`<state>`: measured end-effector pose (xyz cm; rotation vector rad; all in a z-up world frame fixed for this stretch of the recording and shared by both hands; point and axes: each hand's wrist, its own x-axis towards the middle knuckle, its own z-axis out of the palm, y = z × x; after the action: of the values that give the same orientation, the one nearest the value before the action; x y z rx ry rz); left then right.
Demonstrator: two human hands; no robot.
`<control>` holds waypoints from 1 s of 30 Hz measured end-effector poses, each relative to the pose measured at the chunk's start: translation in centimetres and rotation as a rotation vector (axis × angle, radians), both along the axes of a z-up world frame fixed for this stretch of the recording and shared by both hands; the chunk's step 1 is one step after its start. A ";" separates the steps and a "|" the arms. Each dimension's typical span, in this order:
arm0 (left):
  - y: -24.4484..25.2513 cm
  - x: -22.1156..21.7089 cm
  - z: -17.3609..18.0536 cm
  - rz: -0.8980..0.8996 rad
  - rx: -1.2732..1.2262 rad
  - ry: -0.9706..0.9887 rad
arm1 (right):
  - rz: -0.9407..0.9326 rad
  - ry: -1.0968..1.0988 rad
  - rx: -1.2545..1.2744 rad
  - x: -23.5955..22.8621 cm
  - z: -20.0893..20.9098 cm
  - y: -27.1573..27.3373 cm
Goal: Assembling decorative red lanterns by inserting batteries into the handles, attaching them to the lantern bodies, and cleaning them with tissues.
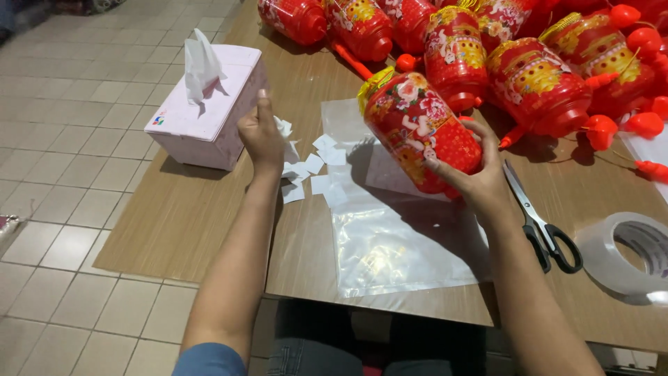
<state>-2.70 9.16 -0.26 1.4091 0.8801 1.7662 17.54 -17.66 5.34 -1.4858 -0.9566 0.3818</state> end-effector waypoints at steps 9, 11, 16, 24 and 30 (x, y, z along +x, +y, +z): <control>4.9 1.2 -0.6 0.067 0.257 1.046 | 0.023 -0.206 -0.174 0.1 -3.2 1.3; 5.8 1.4 -2.3 -0.019 0.134 1.146 | 0.034 -0.225 -0.160 -1.2 -3.0 1.1; 2.7 1.6 -0.9 -0.091 0.013 1.110 | 0.049 -0.244 -0.129 -2.2 -2.8 1.3; -4.6 2.6 -1.6 -0.708 -0.370 0.446 | -0.065 0.094 -0.274 -3.2 -1.0 1.4; -10.6 3.2 1.3 -0.941 -0.702 0.071 | 0.200 0.064 -0.156 -4.7 -1.4 1.2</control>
<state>0.53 -1.41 1.09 1.1092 0.6062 0.6106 12.81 -16.50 3.91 -1.5128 -1.0466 0.6577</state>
